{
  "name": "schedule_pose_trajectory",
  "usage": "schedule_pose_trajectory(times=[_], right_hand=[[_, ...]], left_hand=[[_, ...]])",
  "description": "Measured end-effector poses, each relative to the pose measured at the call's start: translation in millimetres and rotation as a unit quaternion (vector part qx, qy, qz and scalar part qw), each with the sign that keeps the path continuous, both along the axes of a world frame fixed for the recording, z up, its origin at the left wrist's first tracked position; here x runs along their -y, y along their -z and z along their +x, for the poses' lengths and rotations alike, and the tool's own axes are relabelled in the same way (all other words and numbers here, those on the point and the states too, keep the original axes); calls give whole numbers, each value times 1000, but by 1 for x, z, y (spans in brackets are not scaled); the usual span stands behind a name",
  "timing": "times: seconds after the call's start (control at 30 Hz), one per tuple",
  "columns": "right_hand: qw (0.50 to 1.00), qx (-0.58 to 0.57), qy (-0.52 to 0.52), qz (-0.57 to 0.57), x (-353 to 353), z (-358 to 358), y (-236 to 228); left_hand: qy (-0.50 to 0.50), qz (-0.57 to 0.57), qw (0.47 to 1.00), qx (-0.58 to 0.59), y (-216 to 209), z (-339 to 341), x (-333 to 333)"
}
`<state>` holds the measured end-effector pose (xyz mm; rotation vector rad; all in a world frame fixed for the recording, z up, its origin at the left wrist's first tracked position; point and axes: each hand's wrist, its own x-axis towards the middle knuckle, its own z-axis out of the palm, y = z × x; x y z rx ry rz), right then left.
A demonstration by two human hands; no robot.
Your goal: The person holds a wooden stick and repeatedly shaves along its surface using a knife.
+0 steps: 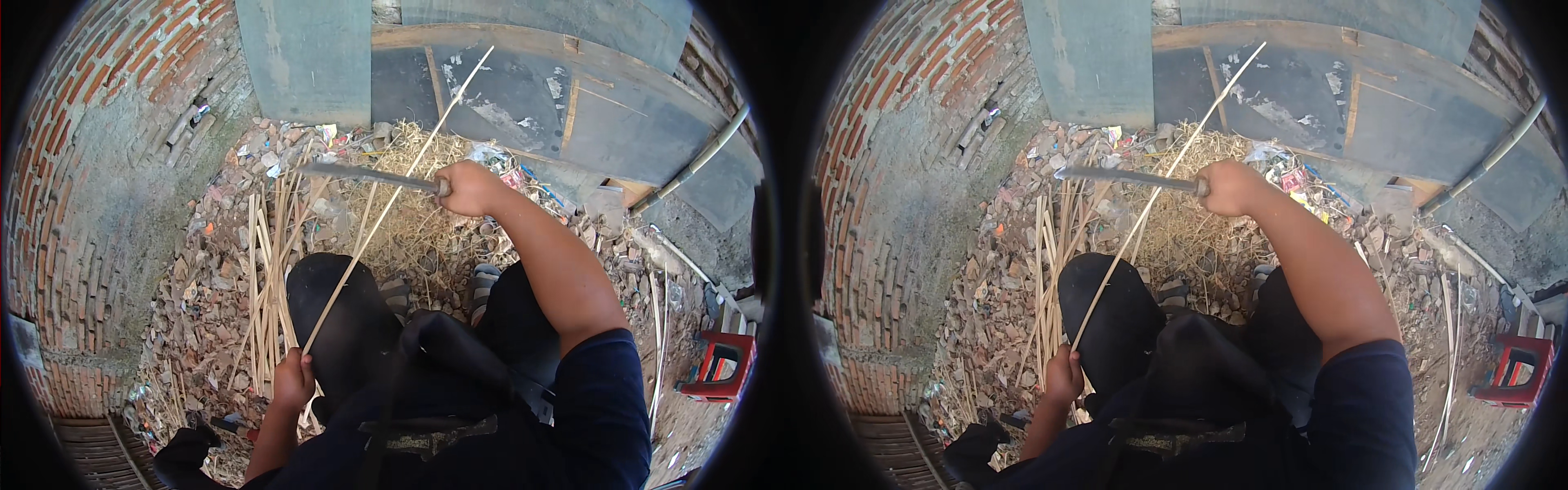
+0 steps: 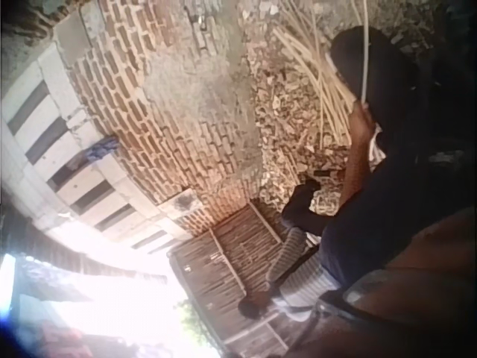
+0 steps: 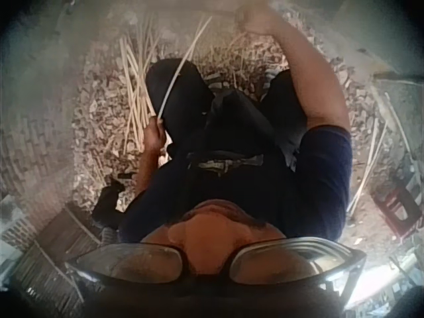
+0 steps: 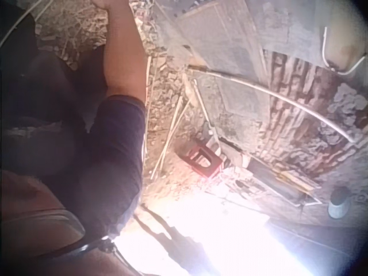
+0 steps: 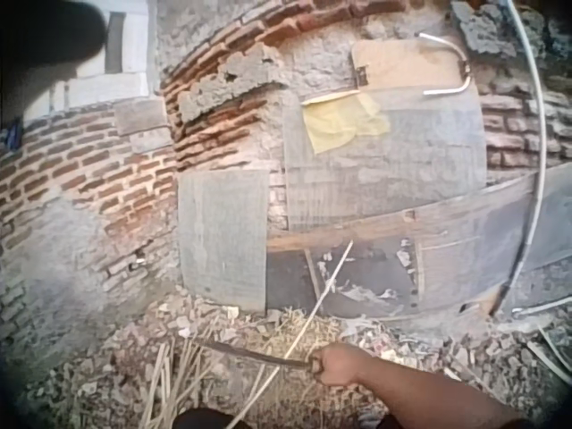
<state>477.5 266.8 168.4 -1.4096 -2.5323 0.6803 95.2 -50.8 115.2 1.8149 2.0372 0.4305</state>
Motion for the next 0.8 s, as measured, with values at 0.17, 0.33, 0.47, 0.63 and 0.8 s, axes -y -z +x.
schedule_pose_trajectory(times=[0.17, 0.33, 0.47, 0.63, 0.8], right_hand=[[990, 40, 133, -18, -24, 35, 16], [992, 23, 126, 14, -7, 25, -5], [991, 14, 118, 53, -1, 30, -12], [989, 17, 126, 77, 1, 30, -21], [990, -27, 128, 59, -2, 42, -17]], left_hand=[[10, 0, 1000, -22, -4, 0, -2], [-1, 1, 1000, -19, -9, 2, 1], [-8, 15, 1000, 9, -11, 5, 2], [-29, -22, 985, 171, -1, -8, 7], [-66, -193, 905, 373, -22, -13, -4]])
